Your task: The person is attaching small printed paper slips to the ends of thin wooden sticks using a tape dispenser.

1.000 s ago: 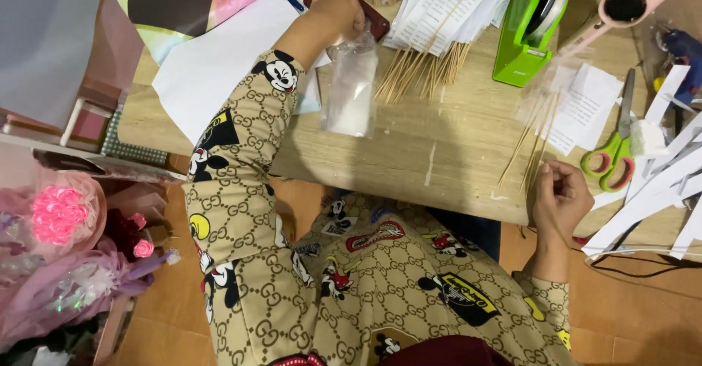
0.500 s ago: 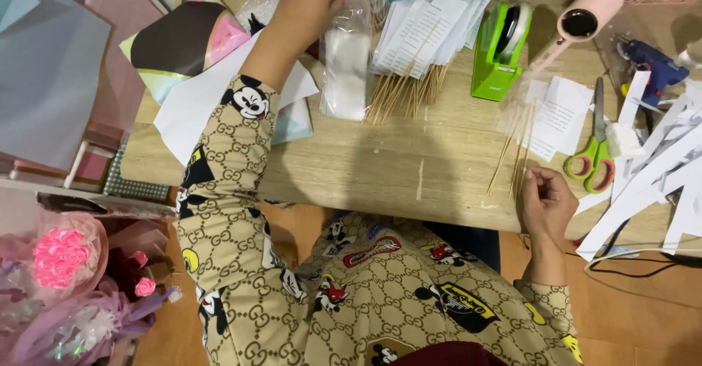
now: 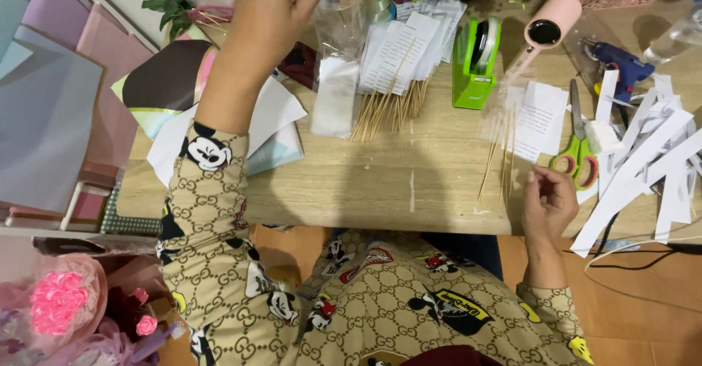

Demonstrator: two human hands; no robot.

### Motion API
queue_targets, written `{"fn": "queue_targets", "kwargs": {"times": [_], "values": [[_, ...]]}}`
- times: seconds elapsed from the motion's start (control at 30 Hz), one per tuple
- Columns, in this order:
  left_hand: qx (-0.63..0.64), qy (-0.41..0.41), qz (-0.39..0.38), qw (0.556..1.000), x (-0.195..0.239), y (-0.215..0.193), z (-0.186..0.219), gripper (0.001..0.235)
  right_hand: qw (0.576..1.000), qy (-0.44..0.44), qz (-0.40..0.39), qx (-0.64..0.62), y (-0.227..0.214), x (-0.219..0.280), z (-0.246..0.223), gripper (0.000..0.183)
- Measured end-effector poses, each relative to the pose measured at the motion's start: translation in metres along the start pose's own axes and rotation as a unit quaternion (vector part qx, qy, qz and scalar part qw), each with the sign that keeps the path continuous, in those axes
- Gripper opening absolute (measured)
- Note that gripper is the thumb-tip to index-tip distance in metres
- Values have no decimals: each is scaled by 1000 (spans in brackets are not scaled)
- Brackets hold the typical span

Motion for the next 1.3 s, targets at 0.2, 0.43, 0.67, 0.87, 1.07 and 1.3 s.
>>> {"fn": "queue_targets", "kwargs": {"times": [0.2,0.43,0.67,0.87,1.07,1.3], "values": [[256,-89,-114,956,-10,35,47,5,989,-143,-22,-19,9,-13,-45,7],[436,-233,-245,834,15,152,20,3,989,-139,-31,-29,10,-12,-63,6],[243,-174,-311,902,92,319,-31,8,991,-130,-40,3,6,4,-39,14],[104,-129,-256,952,132,367,-31,13,989,-125,-6,82,-8,12,-5,13],[22,-64,-110,992,99,303,-33,34,980,-170,54,91,0,18,30,13],[-69,-216,155,961,-9,136,-90,4,990,-126,45,47,0,20,21,10]]}}
Point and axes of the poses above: each hand's wrist, its own x-axis away from the middle knuckle, its own y-axis out of the palm, z = x × y, the point moved 2 cm from there along -x, towards the middle knuckle, and after that the axes turned 11 degrees about x, right-handed, at the moved point
